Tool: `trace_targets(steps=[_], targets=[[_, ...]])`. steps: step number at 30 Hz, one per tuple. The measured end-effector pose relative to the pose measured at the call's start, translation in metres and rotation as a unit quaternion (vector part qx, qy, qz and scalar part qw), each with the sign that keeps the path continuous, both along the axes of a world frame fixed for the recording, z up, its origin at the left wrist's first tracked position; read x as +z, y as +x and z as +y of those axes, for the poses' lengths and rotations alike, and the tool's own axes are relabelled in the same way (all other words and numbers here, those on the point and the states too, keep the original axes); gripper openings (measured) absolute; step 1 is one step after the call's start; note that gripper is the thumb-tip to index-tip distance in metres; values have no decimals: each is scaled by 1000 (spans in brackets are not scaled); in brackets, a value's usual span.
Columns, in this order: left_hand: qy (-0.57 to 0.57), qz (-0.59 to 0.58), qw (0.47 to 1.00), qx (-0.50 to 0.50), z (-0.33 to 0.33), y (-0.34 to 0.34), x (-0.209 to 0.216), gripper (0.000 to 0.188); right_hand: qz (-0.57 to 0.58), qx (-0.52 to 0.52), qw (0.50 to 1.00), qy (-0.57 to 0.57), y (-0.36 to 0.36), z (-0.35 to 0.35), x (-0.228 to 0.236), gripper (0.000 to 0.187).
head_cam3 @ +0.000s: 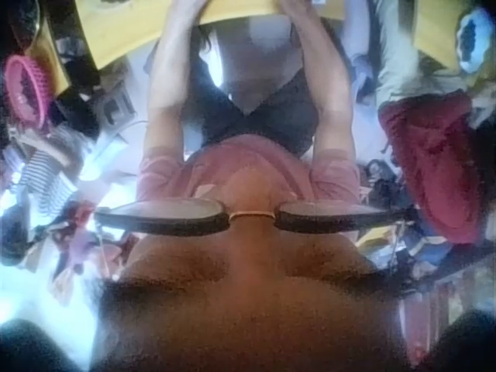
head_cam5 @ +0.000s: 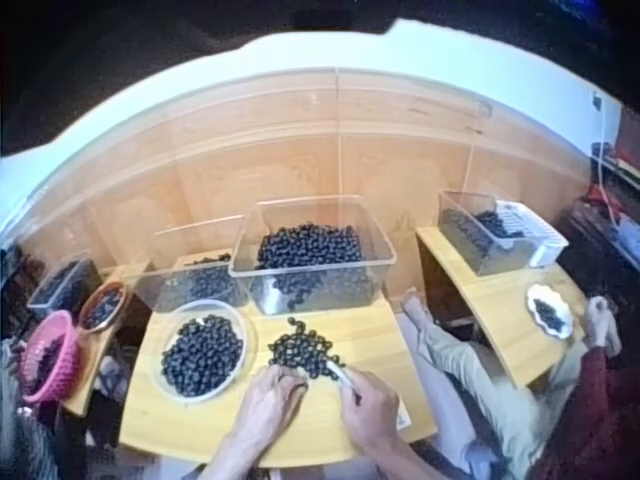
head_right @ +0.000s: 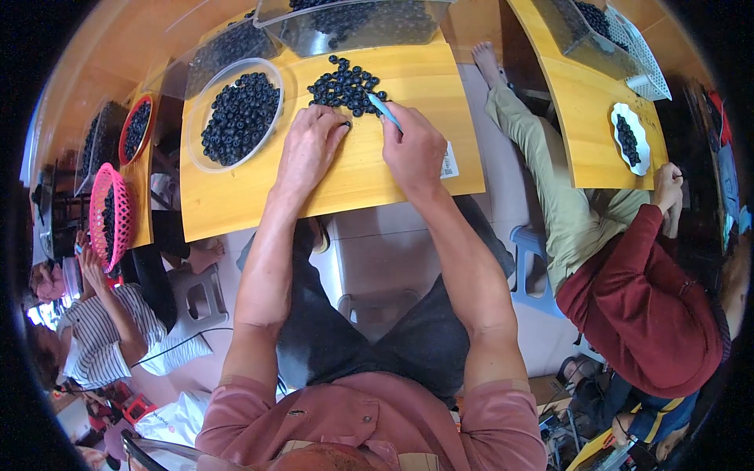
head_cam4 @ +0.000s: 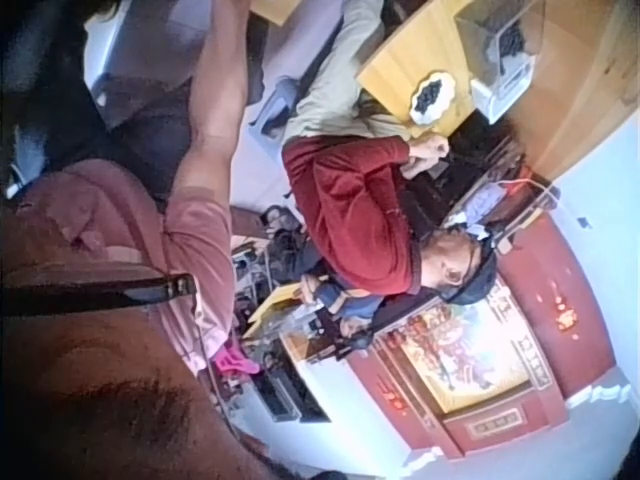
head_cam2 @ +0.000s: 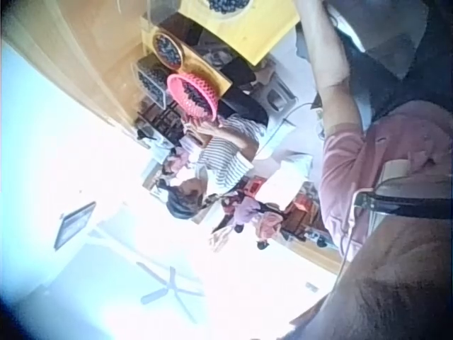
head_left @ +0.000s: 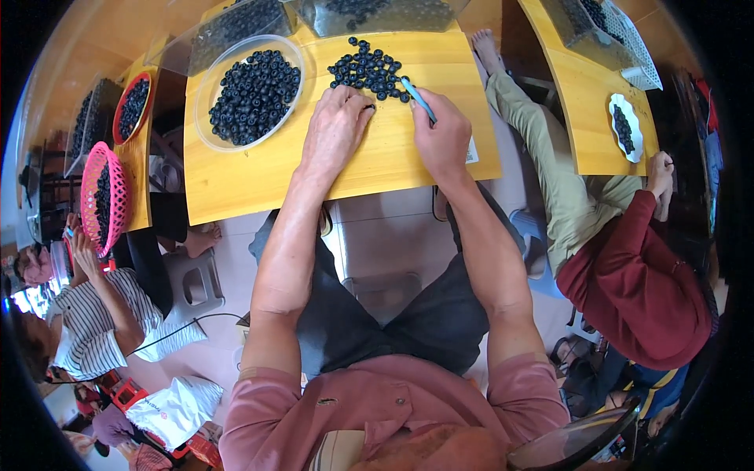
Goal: The person sorts berries by hand, removing stems from them at a table and placing the cleaned berries into a bowl.
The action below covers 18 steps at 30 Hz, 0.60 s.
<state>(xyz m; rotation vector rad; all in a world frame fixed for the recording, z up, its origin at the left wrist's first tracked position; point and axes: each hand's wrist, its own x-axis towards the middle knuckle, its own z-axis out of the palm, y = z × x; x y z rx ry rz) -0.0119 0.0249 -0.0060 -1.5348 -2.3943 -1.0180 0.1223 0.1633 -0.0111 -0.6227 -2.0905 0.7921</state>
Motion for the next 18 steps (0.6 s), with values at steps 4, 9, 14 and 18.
trace_targets(steps=[4,9,14,18], targets=[[-1,-33,999,-15,-1,0,4,14,-19,3,1000,-6,0,-2,1,20],[-25,-45,999,-13,0,1,2,16,-23,7,1000,0,-2,-3,-1,20],[8,-37,999,-28,0,2,-1,17,-17,13,1000,8,-3,-4,-3,20],[52,-181,982,19,2,9,10,21,-24,16,999,19,1,-2,-6,21]])
